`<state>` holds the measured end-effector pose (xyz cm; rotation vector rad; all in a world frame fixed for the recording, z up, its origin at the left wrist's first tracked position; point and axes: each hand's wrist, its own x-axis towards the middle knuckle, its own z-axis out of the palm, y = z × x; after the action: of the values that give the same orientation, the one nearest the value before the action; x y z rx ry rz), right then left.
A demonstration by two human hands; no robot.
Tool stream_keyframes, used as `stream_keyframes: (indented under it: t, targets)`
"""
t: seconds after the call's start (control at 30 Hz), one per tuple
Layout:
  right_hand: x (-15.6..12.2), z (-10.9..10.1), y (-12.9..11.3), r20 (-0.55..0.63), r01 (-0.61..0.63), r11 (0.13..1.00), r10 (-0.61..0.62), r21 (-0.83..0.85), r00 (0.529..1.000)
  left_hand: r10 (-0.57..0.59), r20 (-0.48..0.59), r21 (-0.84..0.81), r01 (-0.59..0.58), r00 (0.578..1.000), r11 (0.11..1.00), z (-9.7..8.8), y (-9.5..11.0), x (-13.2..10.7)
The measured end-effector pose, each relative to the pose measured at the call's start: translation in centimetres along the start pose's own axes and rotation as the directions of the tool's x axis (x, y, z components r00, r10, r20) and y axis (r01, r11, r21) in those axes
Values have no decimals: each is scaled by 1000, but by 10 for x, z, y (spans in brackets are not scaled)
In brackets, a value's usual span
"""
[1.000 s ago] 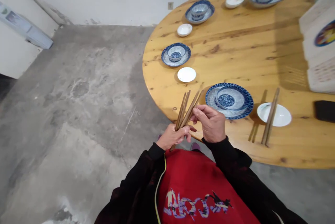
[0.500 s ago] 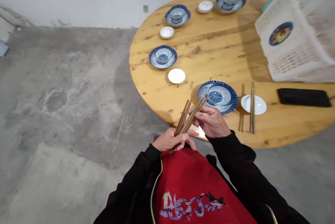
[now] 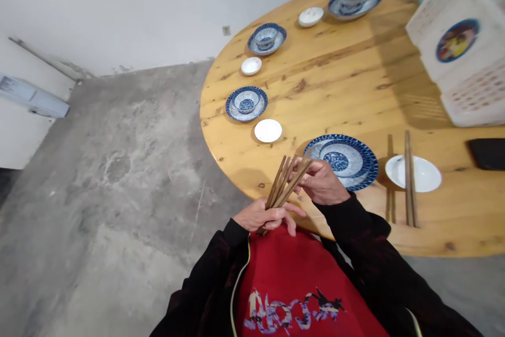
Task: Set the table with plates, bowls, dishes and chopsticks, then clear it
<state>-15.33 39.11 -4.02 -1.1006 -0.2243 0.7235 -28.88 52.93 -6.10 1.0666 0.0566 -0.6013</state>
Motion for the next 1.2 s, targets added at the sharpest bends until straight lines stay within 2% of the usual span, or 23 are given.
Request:
stream_keyframes:
  t: [0.13, 0.23, 0.4, 0.53, 0.63, 0.73, 0.93, 1.07, 1.2]
  targets:
    - [4, -16, 5, -3, -14, 1000, 14, -23, 1000, -37, -14, -42, 37, 999, 998, -3, -1, 8]
    - [9, -21, 11, -18, 19, 1000, -19, -15, 1000, -48, -35, -74, 45, 998, 996, -8, 1, 12]
    - [22, -15, 12, -84, 64, 997, -67, -42, 994, -78, -15, -61, 77, 997, 995, -24, 13, 20]
    - [38, -3, 12, -154, 110, 990, -124, -93, 980, -135, -41, 92, 138, 990, 986, -49, 30, 21]
    - [52, 13, 15, -173, 157, 972, -187, -173, 967, -117, -84, 236, 134, 990, 963, -78, 44, 17]
    - [68, 39, 20, -211, 167, 944, -231, -283, 950, -81, -89, 323, 106, 993, 941, -116, 60, 8]
    - [94, 106, 31, -355, 145, 862, -347, -486, 868, -75, 20, 359, 63, 997, 931, -184, 90, -13]
    - [98, 134, 38, -445, 95, 841, -374, -533, 814, -120, 105, 321, 80, 987, 944, -211, 99, -21]
    - [97, 142, 41, -512, 62, 841, -383, -537, 768, -137, 151, 271, 92, 979, 958, -224, 102, -19]
